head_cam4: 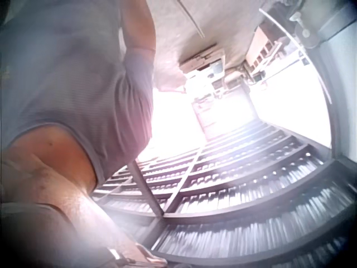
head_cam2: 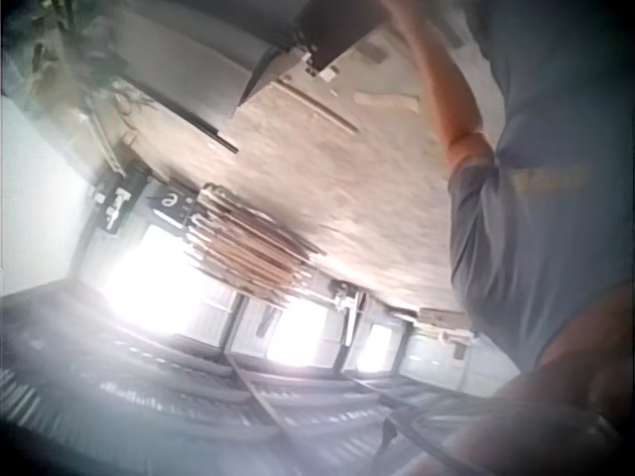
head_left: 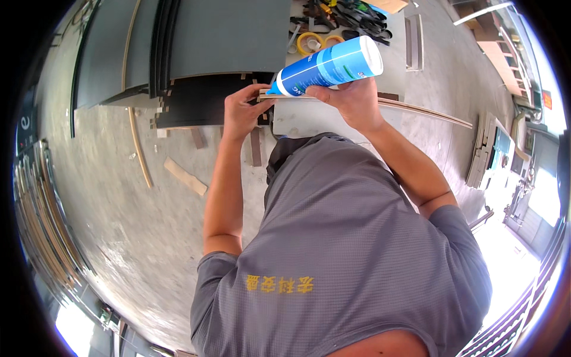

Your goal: The person applies glue from a bottle to the edge of a wooden panel, presses a black trim piece onto the glued edge, and wraps rubber bands around the panel to hold the trim in place.

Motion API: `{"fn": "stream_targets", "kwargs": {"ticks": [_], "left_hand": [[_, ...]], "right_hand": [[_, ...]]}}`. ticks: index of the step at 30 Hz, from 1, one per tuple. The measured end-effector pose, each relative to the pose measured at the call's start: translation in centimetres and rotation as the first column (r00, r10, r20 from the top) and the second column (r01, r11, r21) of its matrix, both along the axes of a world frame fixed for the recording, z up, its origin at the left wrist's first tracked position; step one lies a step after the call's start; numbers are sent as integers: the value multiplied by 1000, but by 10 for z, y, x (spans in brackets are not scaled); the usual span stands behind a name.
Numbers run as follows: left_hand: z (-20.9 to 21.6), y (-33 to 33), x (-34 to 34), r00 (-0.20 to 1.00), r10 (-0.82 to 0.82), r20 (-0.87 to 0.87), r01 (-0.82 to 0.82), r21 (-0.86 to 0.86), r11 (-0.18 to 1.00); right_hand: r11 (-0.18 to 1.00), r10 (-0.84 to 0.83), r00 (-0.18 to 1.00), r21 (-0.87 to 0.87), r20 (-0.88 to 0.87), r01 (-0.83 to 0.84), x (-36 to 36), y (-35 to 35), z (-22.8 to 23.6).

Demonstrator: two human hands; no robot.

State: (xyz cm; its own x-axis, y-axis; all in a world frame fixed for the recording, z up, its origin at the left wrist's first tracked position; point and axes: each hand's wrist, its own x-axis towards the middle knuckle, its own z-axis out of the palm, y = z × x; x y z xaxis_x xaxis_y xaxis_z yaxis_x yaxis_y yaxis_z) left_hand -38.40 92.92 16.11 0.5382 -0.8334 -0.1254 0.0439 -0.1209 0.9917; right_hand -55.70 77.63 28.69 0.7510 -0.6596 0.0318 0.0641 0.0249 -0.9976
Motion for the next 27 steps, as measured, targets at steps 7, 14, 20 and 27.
{"fn": "stream_targets", "kwargs": {"ticks": [7, 14, 20, 27], "left_hand": [[-4, -2, -6, 999, 31, 39, -31, -14, 999], [-2, -2, -2, 991, 22, 130, -23, 3, 1000], [-2, -2, -2, 995, 5, 100, -7, 19, 1000], [-3, -3, -2, 994, -7, 105, 5, 16, 1000]], "right_hand": [[965, 33, 981, -250, -193, -81, 6, 1, 7], [829, 11, 981, -547, -196, -118, 15, 13, 18], [809, -36, 984, -583, -175, -74, 26, 11, 22], [830, -64, 983, -556, -171, -42, 26, 12, 22]]}}
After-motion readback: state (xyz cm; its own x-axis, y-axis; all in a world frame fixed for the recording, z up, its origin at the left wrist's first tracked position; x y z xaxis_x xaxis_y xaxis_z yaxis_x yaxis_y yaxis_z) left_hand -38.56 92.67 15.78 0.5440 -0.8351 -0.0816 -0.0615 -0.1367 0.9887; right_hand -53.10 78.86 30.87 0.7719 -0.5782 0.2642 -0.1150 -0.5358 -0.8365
